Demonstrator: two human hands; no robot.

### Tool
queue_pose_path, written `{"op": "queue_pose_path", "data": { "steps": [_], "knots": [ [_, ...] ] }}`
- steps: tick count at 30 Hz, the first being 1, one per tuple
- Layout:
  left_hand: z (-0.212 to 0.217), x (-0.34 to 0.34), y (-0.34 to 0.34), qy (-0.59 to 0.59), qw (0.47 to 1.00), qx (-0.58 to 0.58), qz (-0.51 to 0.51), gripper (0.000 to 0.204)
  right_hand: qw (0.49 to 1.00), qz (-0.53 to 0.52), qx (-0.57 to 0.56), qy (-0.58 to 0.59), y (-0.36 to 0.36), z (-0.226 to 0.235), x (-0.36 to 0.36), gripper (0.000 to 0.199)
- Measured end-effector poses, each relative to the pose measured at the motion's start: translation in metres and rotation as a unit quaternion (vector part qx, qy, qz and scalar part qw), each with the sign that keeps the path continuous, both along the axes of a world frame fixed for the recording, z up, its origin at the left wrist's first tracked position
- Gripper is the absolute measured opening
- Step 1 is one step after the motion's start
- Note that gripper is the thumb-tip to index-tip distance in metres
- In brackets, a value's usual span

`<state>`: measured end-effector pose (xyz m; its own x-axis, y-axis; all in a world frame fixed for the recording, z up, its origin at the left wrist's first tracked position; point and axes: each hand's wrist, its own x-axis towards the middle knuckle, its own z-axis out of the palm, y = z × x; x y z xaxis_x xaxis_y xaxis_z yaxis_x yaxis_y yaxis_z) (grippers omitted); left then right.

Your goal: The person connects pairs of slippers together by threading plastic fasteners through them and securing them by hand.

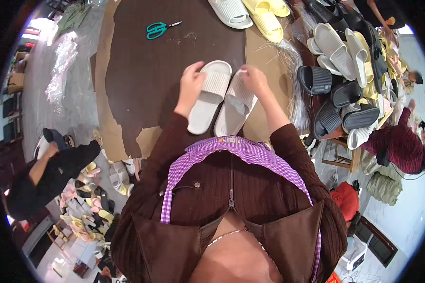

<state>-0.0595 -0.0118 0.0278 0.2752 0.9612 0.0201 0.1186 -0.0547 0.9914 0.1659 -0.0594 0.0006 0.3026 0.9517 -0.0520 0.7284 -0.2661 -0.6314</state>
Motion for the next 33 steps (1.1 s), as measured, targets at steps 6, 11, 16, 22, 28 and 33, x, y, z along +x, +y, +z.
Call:
{"op": "queue_pose_path", "data": {
  "steps": [6, 11, 16, 22, 28, 33],
  "knots": [
    [-0.044, -0.091, -0.037, 0.161, 0.987, -0.014, 0.008, 0.03, 0.974, 0.162, -0.147, 0.051, 0.016, -0.011, -0.01, 0.042],
    [-0.032, -0.094, -0.086, 0.152, 0.973, -0.142, -0.102, 0.031, 0.965, 0.227, -0.12, 0.051, 0.021, -0.001, 0.002, 0.04],
    [-0.042, -0.104, -0.089, 0.028, 0.968, -0.247, 0.021, 0.031, 0.974, 0.166, -0.125, 0.088, 0.015, 0.047, 0.008, 0.038],
    [-0.039, -0.129, -0.089, -0.016, 0.961, -0.264, 0.084, 0.028, 0.987, -0.071, 0.0, 0.141, -0.003, 0.084, 0.095, 0.039],
    [-0.034, -0.109, -0.083, -0.031, 0.957, -0.286, 0.044, 0.034, 0.922, -0.289, 0.201, -0.163, -0.038, 0.208, 0.346, 0.03],
    [-0.033, -0.101, -0.089, 0.001, 0.957, -0.287, 0.05, 0.034, 0.84, -0.332, 0.371, 0.214, -0.057, 0.269, 0.353, 0.031]
  ]
}}
